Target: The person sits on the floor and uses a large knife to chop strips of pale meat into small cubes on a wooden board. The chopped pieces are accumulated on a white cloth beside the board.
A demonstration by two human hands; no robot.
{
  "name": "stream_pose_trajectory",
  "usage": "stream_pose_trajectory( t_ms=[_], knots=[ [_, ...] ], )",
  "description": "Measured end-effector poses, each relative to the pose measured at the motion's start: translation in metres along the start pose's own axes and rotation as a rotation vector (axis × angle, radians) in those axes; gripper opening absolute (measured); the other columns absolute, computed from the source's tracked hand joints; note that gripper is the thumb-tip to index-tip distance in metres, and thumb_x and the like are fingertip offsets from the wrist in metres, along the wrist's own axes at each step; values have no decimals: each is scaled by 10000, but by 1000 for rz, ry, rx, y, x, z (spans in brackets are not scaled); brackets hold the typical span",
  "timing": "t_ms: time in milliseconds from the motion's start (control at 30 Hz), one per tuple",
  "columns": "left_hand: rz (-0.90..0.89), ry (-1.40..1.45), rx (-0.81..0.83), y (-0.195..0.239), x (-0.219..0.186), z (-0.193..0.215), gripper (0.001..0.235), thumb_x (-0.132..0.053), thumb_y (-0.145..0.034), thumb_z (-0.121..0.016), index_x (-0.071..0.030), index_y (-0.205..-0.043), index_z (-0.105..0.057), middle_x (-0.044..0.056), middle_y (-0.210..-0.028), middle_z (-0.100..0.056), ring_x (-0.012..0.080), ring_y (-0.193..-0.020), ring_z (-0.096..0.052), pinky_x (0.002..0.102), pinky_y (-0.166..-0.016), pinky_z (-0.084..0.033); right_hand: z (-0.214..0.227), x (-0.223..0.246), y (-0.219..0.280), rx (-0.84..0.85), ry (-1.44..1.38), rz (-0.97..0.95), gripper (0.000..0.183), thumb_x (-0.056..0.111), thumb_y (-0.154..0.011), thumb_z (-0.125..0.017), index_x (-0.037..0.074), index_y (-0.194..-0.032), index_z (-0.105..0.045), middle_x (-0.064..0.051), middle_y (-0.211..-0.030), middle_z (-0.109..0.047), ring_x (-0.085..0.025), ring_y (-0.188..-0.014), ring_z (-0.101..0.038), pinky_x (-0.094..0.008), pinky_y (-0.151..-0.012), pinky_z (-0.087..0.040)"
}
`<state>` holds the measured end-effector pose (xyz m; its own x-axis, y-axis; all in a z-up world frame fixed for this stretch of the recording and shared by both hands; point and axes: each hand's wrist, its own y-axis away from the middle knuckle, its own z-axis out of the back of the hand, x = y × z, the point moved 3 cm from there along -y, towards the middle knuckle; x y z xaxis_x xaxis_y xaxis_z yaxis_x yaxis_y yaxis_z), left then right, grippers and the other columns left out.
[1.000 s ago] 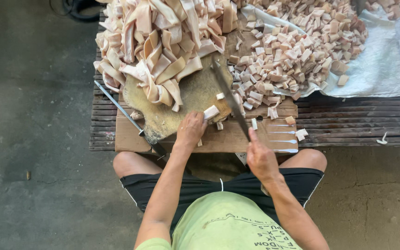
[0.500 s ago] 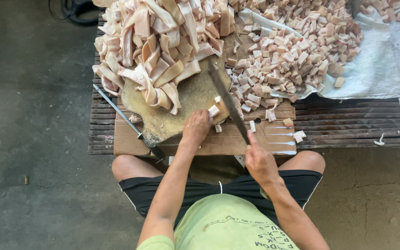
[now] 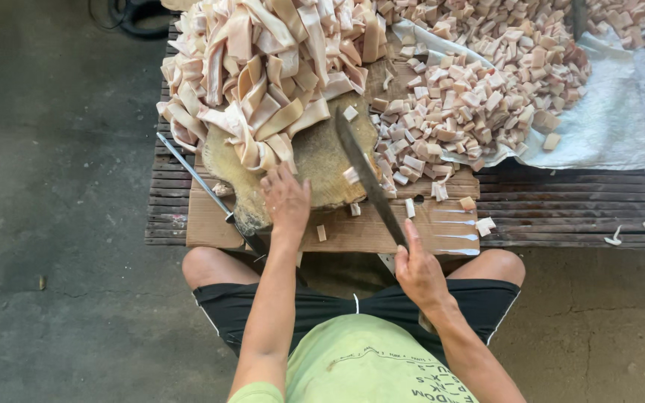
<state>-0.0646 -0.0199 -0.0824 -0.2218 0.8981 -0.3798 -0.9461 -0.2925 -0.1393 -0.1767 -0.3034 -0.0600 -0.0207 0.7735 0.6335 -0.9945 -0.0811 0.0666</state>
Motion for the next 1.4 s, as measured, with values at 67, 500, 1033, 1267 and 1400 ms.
stream_pose_trajectory(
  t_ms=[67, 500, 1033, 1267, 1400],
  knots=[
    [85, -2, 23, -2, 9, -2, 643, -388, -841, -807, -6, -1287, -544, 195, -1220, -563, 378, -1119, -532, 515, -956, -444, 8, 5, 8, -159, -29, 231, 562, 61, -962, -580, 2, -1492, -403, -305, -1003, -697, -471, -841, -692, -515, -717, -561],
    [582, 1669, -51, -27, 28, -15, 181, -101, -993, -660, 2, -1129, -721, 95, -936, -736, 139, -723, -689, 242, -644, -610, -3, -2, 8, 59, -201, -318, 509, 122, -981, -549, 83, -1483, -471, -309, -952, -732, -433, -814, -743, -501, -739, -566],
    [-450, 382, 142, -15, -30, 36, 255, -121, -1000, -654, -50, -1236, -717, 154, -1184, -675, 245, -930, -698, 311, -877, -634, 29, -37, -5, 4, 65, -146, 567, 102, -980, -519, 39, -1531, -400, -300, -854, -708, -433, -740, -712, -503, -681, -572],
    [-563, 254, 280, 20, -5, -4, 334, -96, -901, -654, -27, -1225, -694, 177, -1280, -647, 357, -1185, -589, 431, -1034, -481, 43, -30, -4, -161, -97, -82, 552, 68, -962, -576, 22, -1507, -498, -228, -779, -704, -328, -661, -697, -421, -655, -550],
    [-485, 283, 343, 18, -4, 8, 385, -176, -893, -703, -7, -1238, -676, 184, -1294, -631, 357, -1183, -586, 442, -1014, -467, 61, -14, 8, -283, -172, 89, 526, 43, -997, -580, 3, -1513, -488, -140, -777, -712, -187, -642, -682, -341, -622, -565]
  ],
)
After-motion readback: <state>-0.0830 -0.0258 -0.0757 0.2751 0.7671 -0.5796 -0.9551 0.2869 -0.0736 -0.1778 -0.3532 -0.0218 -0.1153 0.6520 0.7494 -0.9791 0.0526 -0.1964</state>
